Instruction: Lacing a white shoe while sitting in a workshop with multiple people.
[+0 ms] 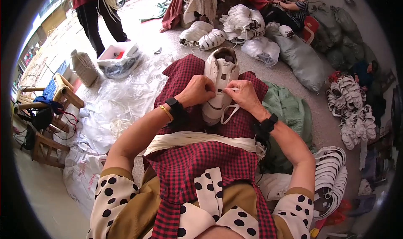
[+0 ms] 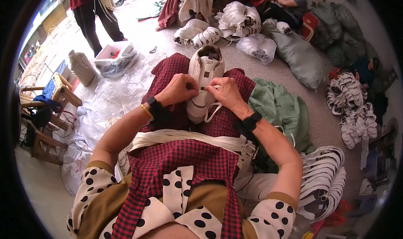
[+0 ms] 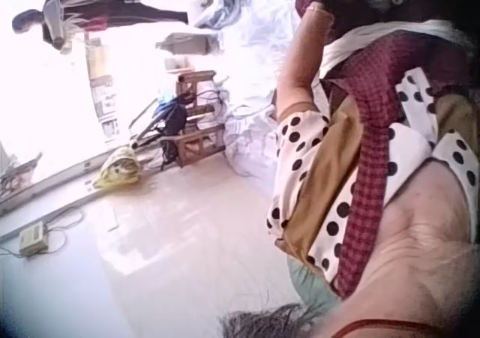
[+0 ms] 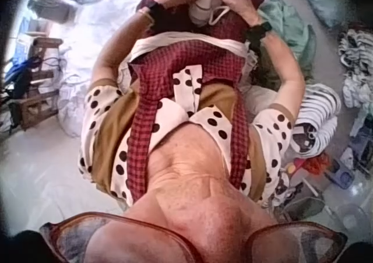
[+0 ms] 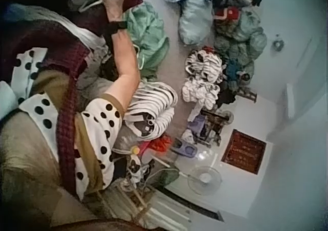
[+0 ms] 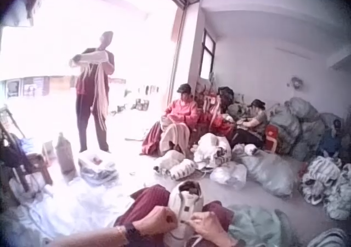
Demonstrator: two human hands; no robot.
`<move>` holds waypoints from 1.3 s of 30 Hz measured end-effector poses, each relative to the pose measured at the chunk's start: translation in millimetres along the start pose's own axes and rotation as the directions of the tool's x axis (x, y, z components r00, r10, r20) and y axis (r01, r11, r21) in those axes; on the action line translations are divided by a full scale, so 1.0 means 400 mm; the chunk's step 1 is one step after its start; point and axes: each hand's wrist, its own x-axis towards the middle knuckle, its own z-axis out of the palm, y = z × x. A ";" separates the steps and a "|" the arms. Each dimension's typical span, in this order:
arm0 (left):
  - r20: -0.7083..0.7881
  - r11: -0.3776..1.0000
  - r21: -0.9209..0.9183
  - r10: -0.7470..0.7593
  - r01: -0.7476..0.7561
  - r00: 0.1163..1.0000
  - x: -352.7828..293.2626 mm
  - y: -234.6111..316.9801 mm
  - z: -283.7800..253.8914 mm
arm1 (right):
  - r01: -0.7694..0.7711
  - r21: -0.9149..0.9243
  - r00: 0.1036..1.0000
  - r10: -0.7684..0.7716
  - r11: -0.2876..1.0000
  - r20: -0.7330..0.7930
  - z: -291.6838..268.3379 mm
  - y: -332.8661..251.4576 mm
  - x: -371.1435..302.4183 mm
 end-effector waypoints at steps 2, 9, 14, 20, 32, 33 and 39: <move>0.027 1.000 0.013 -0.018 0.018 0.999 0.001 0.001 -0.007 | -0.005 -0.029 1.000 0.005 1.000 -0.002 -0.001 -0.002 0.002; 0.050 1.000 -0.008 0.007 -0.006 0.999 0.007 -0.017 -0.021 | -0.016 -0.082 0.999 0.013 0.997 -0.038 0.005 -0.013 0.007; 0.048 1.000 -0.021 0.018 -0.017 0.999 0.004 -0.022 -0.019 | -0.055 -0.060 0.998 0.054 0.997 -0.019 0.002 -0.026 0.002; 0.048 1.000 0.025 0.011 -0.012 0.999 0.006 -0.023 -0.009 | -0.040 -0.017 0.999 0.040 0.999 0.007 0.003 -0.007 0.003; 0.024 0.998 0.024 0.054 -0.055 0.998 0.019 -0.044 -0.016 | -0.046 -0.089 0.996 0.039 0.995 -0.080 0.041 -0.008 0.022; 0.022 0.998 0.023 0.054 -0.055 0.998 0.018 -0.047 -0.013 | -0.045 -0.090 0.996 0.038 0.995 -0.079 0.033 -0.012 0.021; -0.043 0.989 0.036 0.147 -0.146 0.988 0.059 -0.062 0.031 | 0.059 -0.077 0.998 -0.056 0.995 0.041 0.009 0.016 0.031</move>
